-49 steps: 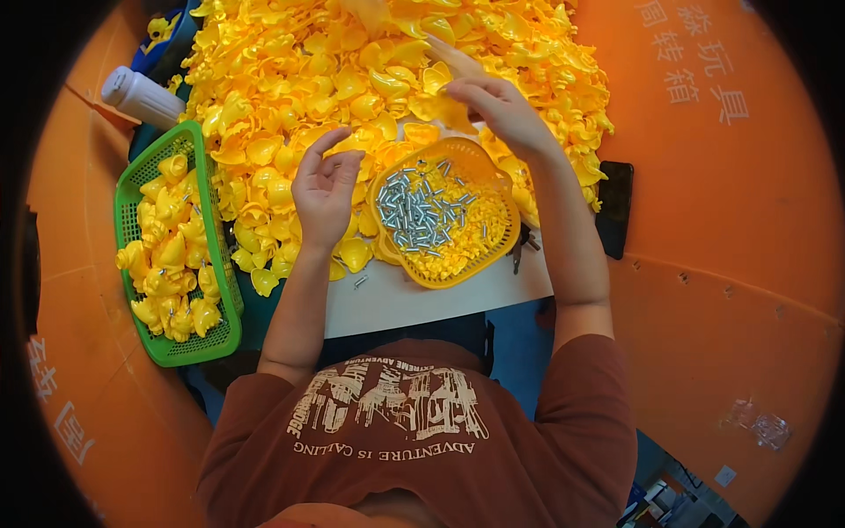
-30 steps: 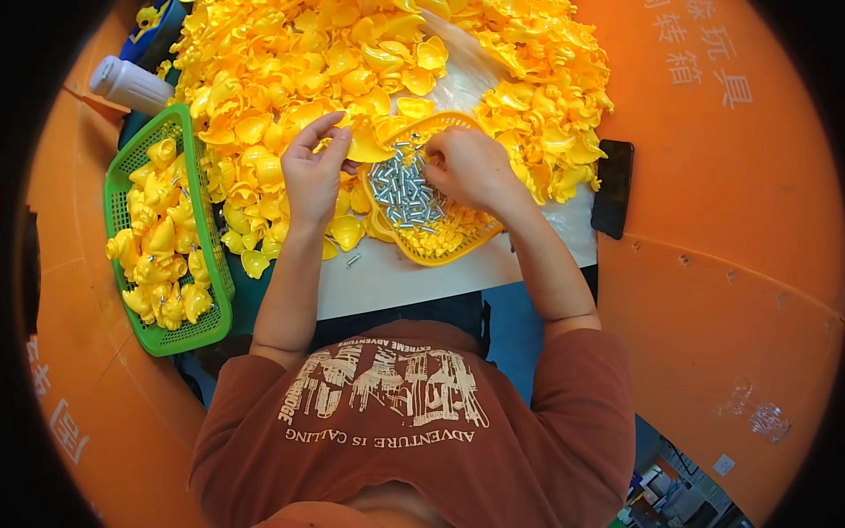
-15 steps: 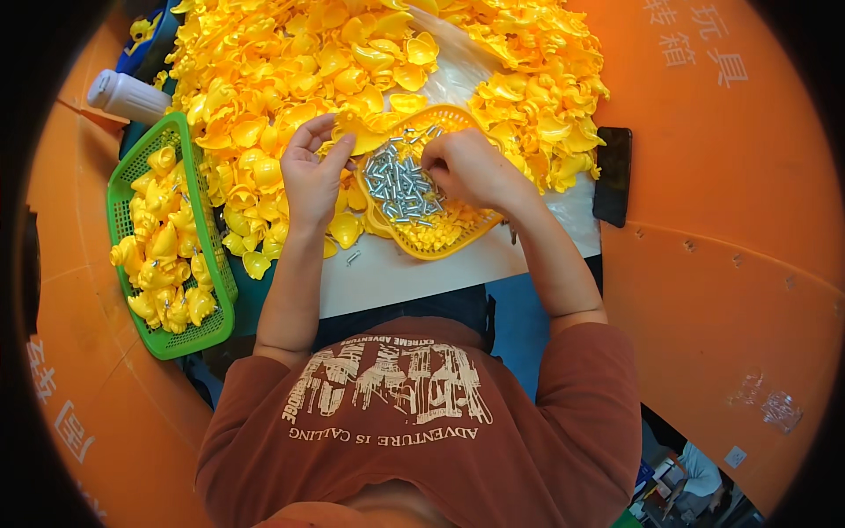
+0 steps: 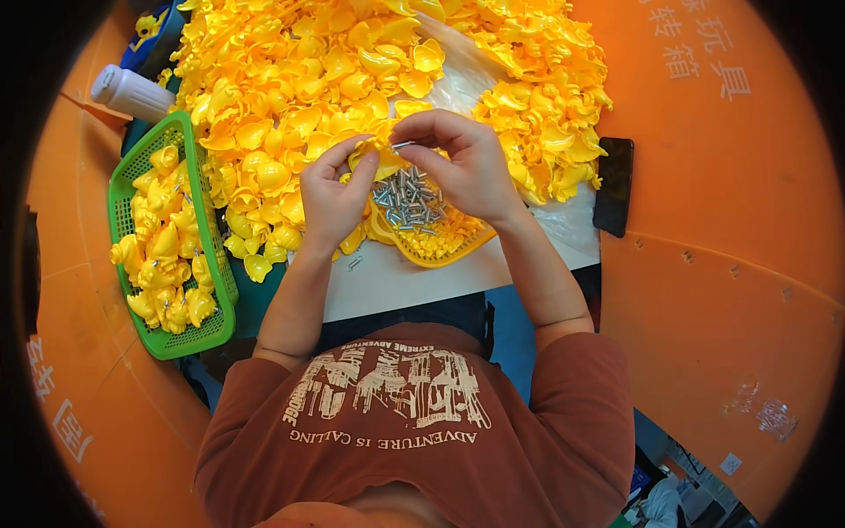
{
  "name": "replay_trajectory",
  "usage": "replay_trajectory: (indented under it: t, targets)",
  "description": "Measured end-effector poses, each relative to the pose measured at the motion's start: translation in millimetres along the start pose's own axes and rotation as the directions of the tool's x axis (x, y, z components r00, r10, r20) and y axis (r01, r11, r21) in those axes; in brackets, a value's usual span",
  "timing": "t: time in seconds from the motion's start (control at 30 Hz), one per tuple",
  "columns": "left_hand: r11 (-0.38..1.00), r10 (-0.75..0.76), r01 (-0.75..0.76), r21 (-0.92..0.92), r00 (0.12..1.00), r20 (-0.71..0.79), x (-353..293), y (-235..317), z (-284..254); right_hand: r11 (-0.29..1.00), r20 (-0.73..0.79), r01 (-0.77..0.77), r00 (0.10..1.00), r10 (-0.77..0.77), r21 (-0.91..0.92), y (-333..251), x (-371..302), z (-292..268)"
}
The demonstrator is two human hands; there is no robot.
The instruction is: Assembling toy ducks by manually joining plastic parts and inserting small metal components.
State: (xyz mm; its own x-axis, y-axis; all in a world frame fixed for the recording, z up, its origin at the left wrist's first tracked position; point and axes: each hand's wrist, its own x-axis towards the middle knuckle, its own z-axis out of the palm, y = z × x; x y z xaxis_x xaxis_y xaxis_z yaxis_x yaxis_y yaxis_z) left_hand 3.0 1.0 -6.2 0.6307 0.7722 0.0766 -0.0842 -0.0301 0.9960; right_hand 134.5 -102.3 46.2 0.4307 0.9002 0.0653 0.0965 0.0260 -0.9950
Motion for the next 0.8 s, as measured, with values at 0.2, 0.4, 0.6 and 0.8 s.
replay_trajectory:
  t: [0.2, 0.4, 0.6, 0.8]
  targets:
    - [0.964, 0.175, -0.168, 0.208, 0.984, -0.017, 2, 3, -2, 0.968, -0.013, 0.087, 0.996, -0.093, -0.234, -10, 5, 13]
    - [0.97, 0.15, -0.138, 0.201, 0.988, -0.044, 2, 4, -2, 0.908, 0.005, 0.118, 0.992, -0.127, -0.402, -18, 5, 16]
    - [0.942, 0.251, -0.233, 0.24, 0.967, -0.048, 0, 5, -1, 0.872, -0.015, 0.125, 0.989, -0.15, -0.473, -22, 2, 18]
    - [0.954, 0.205, -0.203, 0.22, 0.979, 0.013, -1, 9, -6, 0.855, 0.038, 0.114, 0.993, -0.11, -0.506, -27, 7, 12]
